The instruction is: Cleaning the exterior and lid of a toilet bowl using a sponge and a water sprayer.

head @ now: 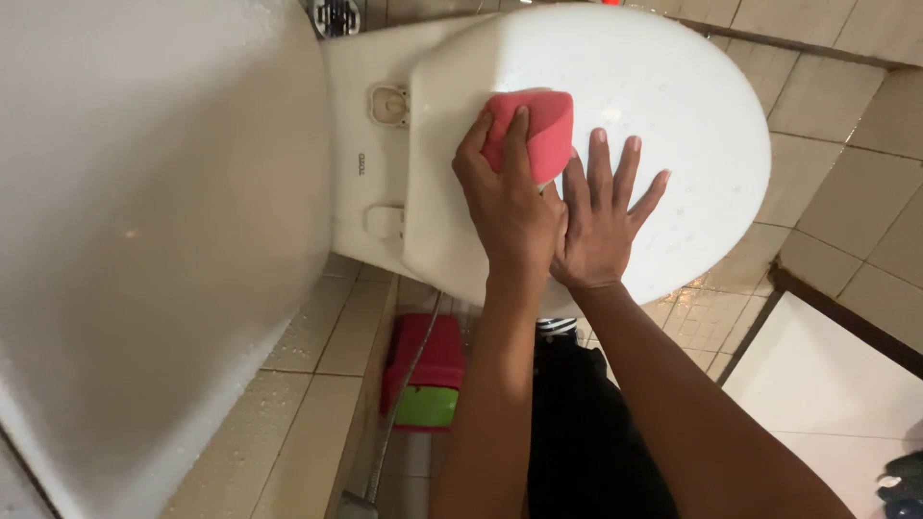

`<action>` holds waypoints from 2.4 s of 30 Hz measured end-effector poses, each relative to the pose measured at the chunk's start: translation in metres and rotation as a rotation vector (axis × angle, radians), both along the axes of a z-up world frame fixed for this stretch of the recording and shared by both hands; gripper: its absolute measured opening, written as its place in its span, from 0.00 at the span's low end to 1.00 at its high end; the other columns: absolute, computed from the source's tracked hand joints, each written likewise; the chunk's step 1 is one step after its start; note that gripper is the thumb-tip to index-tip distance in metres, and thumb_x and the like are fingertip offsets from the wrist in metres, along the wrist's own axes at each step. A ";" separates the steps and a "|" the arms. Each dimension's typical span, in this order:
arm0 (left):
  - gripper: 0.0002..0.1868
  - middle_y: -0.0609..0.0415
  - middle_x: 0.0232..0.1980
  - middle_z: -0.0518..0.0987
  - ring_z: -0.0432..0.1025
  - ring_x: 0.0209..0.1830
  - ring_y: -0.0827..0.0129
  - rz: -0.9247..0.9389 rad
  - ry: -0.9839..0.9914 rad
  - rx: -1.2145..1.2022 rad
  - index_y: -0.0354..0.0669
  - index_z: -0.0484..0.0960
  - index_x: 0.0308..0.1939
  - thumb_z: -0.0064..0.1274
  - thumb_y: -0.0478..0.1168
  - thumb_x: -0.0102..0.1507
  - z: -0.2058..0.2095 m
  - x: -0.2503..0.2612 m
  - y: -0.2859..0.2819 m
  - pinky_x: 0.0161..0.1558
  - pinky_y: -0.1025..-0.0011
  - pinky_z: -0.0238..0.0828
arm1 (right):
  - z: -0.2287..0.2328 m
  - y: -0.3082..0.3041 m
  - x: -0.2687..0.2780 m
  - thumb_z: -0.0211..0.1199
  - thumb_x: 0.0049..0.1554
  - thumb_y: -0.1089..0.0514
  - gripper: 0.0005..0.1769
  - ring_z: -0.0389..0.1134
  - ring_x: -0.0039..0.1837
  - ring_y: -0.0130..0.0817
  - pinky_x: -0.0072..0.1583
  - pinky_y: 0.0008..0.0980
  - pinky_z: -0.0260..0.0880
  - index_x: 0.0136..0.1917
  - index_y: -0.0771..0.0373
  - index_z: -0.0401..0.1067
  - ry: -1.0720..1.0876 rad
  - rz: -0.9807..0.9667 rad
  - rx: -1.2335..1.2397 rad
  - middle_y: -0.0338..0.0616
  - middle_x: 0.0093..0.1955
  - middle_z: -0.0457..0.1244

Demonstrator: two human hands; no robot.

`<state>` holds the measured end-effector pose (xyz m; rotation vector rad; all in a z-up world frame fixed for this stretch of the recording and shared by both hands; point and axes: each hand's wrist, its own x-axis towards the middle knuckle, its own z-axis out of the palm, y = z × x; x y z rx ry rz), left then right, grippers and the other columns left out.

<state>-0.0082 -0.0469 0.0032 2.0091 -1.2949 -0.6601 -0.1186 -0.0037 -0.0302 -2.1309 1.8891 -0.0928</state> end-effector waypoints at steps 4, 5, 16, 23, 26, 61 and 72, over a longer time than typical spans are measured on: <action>0.36 0.39 0.72 0.63 0.62 0.73 0.45 0.008 0.012 0.009 0.42 0.72 0.69 0.67 0.29 0.57 0.002 -0.001 0.009 0.71 0.60 0.68 | 0.001 0.000 0.001 0.40 0.70 0.46 0.31 0.31 0.88 0.58 0.79 0.72 0.16 0.84 0.55 0.55 -0.006 0.008 -0.002 0.47 0.88 0.41; 0.36 0.40 0.72 0.63 0.62 0.73 0.45 0.008 0.009 0.017 0.43 0.72 0.69 0.66 0.28 0.57 0.003 -0.001 0.011 0.71 0.60 0.68 | 0.002 0.000 0.001 0.40 0.71 0.46 0.31 0.31 0.88 0.57 0.79 0.72 0.16 0.84 0.55 0.54 0.001 0.007 0.002 0.46 0.88 0.41; 0.34 0.40 0.73 0.62 0.60 0.74 0.45 0.007 0.050 0.018 0.44 0.71 0.70 0.66 0.32 0.61 0.004 -0.002 0.048 0.72 0.58 0.66 | 0.012 -0.005 0.005 0.33 0.70 0.42 0.33 0.31 0.88 0.55 0.79 0.70 0.16 0.84 0.51 0.54 0.030 -0.019 0.058 0.43 0.88 0.41; 0.34 0.40 0.73 0.62 0.62 0.74 0.46 0.016 0.028 -0.033 0.45 0.72 0.70 0.67 0.31 0.61 0.002 -0.003 0.068 0.73 0.59 0.68 | 0.013 -0.003 0.006 0.33 0.70 0.41 0.34 0.32 0.88 0.55 0.79 0.68 0.16 0.84 0.52 0.56 0.017 -0.001 -0.001 0.44 0.88 0.42; 0.35 0.40 0.72 0.63 0.62 0.73 0.45 0.020 0.025 -0.020 0.44 0.73 0.69 0.67 0.31 0.58 0.004 -0.003 0.072 0.72 0.59 0.68 | 0.014 -0.002 0.006 0.34 0.70 0.42 0.34 0.32 0.88 0.55 0.79 0.68 0.16 0.84 0.51 0.56 0.011 -0.004 0.001 0.44 0.88 0.42; 0.29 0.33 0.63 0.69 0.67 0.64 0.53 0.540 1.052 0.067 0.20 0.71 0.61 0.53 0.48 0.70 0.007 -0.009 0.006 0.63 0.61 0.68 | -0.002 -0.001 0.000 0.45 0.70 0.38 0.34 0.33 0.88 0.56 0.79 0.71 0.19 0.83 0.54 0.58 0.033 -0.021 -0.010 0.46 0.88 0.43; 0.23 0.32 0.65 0.71 0.69 0.65 0.47 0.191 0.456 0.071 0.30 0.75 0.63 0.58 0.37 0.66 -0.012 -0.003 -0.017 0.67 0.60 0.70 | 0.004 -0.003 0.005 0.51 0.69 0.42 0.32 0.36 0.87 0.63 0.78 0.74 0.21 0.78 0.63 0.64 -0.014 0.006 -0.049 0.55 0.86 0.45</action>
